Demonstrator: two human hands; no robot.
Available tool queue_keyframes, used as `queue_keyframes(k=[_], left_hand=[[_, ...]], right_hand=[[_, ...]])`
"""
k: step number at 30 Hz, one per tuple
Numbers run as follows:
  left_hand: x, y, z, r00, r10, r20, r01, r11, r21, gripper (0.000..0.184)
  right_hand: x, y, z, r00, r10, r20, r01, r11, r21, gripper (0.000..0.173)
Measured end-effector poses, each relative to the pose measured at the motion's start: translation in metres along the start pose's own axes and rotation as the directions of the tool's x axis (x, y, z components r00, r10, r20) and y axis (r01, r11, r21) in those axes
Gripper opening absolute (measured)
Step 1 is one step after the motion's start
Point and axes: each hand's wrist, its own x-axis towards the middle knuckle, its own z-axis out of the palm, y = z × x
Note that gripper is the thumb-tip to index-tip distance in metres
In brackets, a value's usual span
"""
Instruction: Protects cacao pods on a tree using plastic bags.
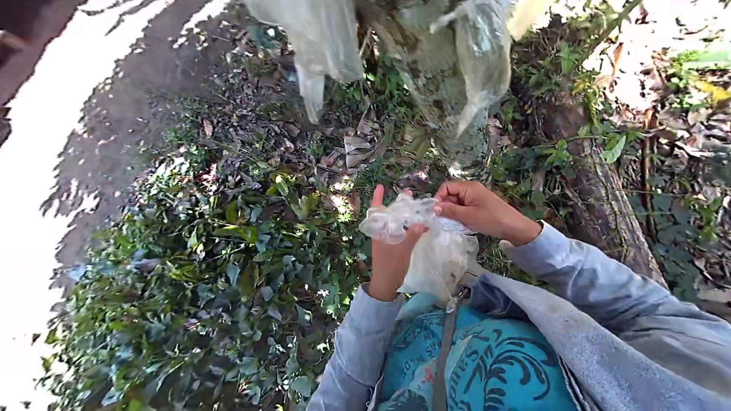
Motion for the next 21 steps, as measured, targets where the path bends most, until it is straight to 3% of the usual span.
queue_keyframes(k=[2, 8, 11, 13, 15, 16, 19, 20, 21], left_hand=[[0.008, 0.03, -0.012, 0.966, -0.002, -0.257, -0.049, 0.981, -0.189, 0.024], [0.012, 0.091, -0.08, 0.783, 0.069, -0.618, -0.263, 0.938, -0.228, 0.029], [0.005, 0.113, -0.109, 0.694, 0.225, -0.684, -0.353, 0.934, -0.051, 0.02], [0.014, 0.137, -0.115, 0.618, 0.347, -0.705, -0.393, 0.914, 0.105, 0.018], [0.032, 0.167, -0.118, 0.58, 0.461, -0.671, -0.371, 0.883, 0.286, 0.015], [0.04, 0.181, -0.121, 0.611, 0.518, -0.598, -0.33, 0.854, 0.403, 0.014], [0.068, 0.217, -0.116, 0.798, 0.525, -0.295, -0.27, 0.749, 0.605, 0.045], [0.08, 0.228, -0.113, 0.828, 0.523, -0.202, -0.321, 0.739, 0.593, 0.052], [0.092, 0.239, -0.112, 0.839, 0.533, -0.11, -0.392, 0.731, 0.558, 0.055]], right_hand=[[0.022, -0.01, 0.02, 0.997, -0.068, 0.039, 0.068, 0.998, -0.013, 0.013], [0.068, -0.036, 0.041, 0.991, -0.135, 0.01, 0.135, 0.991, 0.006, 0.01], [0.081, -0.04, 0.059, 1.0, -0.017, -0.009, 0.018, 0.997, 0.073, 0.008], [0.098, -0.049, 0.064, 0.998, -0.061, 0.006, 0.061, 0.998, -0.028, 0.011], [0.122, -0.065, 0.068, 0.973, -0.226, 0.056, 0.233, 0.937, -0.261, 0.028], [0.137, -0.079, 0.073, 0.933, -0.346, 0.102, 0.36, 0.875, -0.323, 0.04], [0.178, -0.138, 0.099, 0.707, -0.656, 0.264, 0.707, 0.665, -0.242, 0.079], [0.192, -0.161, 0.106, 0.635, -0.721, 0.278, 0.772, 0.605, -0.196, 0.08], [0.205, -0.181, 0.111, 0.571, -0.778, 0.262, 0.821, 0.545, -0.171, 0.07]])
